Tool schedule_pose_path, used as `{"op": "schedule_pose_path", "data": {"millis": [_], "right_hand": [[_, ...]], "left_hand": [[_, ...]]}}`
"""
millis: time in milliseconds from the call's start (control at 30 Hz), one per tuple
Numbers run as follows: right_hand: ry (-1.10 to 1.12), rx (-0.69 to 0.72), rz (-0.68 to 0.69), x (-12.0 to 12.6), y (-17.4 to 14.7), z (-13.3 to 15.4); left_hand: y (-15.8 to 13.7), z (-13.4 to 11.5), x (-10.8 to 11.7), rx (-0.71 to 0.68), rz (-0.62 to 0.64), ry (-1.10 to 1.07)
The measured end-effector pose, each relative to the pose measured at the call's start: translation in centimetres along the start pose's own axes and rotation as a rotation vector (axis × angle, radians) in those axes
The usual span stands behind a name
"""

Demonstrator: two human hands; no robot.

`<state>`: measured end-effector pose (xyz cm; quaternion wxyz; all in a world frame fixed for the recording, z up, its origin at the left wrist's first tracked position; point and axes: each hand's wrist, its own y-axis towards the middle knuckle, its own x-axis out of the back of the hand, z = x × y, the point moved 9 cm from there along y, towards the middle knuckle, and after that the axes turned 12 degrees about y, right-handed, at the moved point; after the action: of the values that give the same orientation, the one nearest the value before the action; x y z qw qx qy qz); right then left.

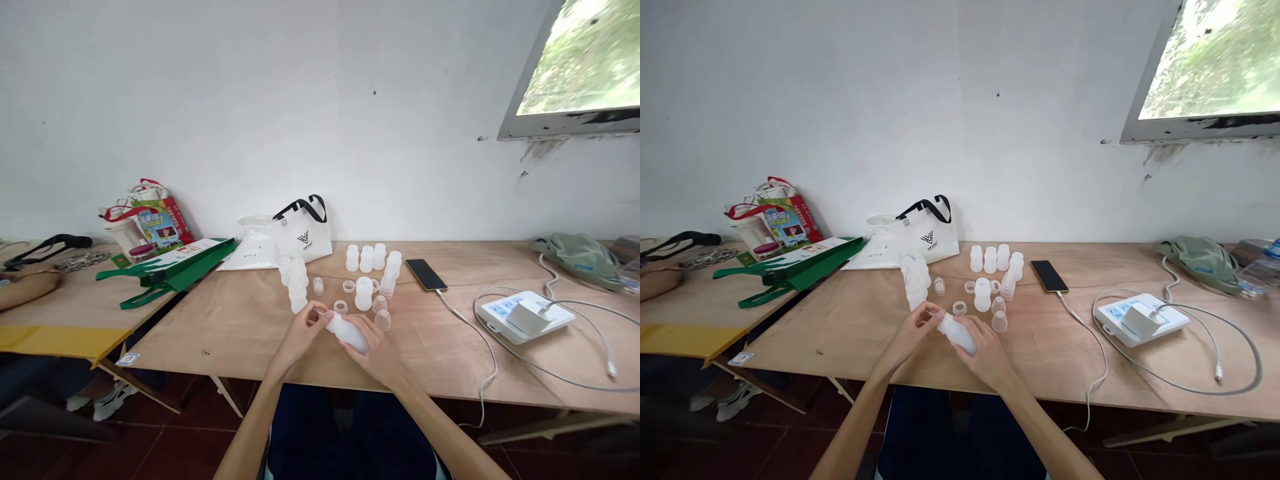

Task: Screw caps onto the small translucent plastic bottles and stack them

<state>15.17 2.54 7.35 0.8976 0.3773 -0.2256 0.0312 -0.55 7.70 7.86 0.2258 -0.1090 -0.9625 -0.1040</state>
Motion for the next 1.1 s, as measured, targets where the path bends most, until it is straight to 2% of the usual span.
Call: {"op": "schedule_pose_path", "data": {"millis": [100, 267, 500, 767, 967, 1100], "right_hand": [[-0.005, 0.011, 0.003, 0.0, 0.0, 0.0], [-0.004, -0.013, -0.013, 0.1, 0.1, -0.2], [-0.011, -0.021, 0.026, -0.4, -0.4, -0.8], [-0.012, -0.046, 0.015, -0.2, -0.2, -0.6], [-0.018, -0.044, 0.022, -0.3, -0.3, -0.6], [-0.008, -0.034, 0.022, -0.3, -0.2, -0.6]], "left_hand": [[0.1, -0.1, -0.2, -0.026, 0.028, 0.019], [-0.7, -1.7, 0.0, -0.123, 0.145, 0.007], [0.0, -0.2, 0.7, -0.034, 0.041, 0.072], [-1.0, -2.0, 0.2, -0.137, 0.208, 0.015], [-0.3, -0.6, 0.4, -0.057, 0.129, 0.009], [-0.2, -0.8, 0.2, -0.082, 0.138, 0.014]]}}
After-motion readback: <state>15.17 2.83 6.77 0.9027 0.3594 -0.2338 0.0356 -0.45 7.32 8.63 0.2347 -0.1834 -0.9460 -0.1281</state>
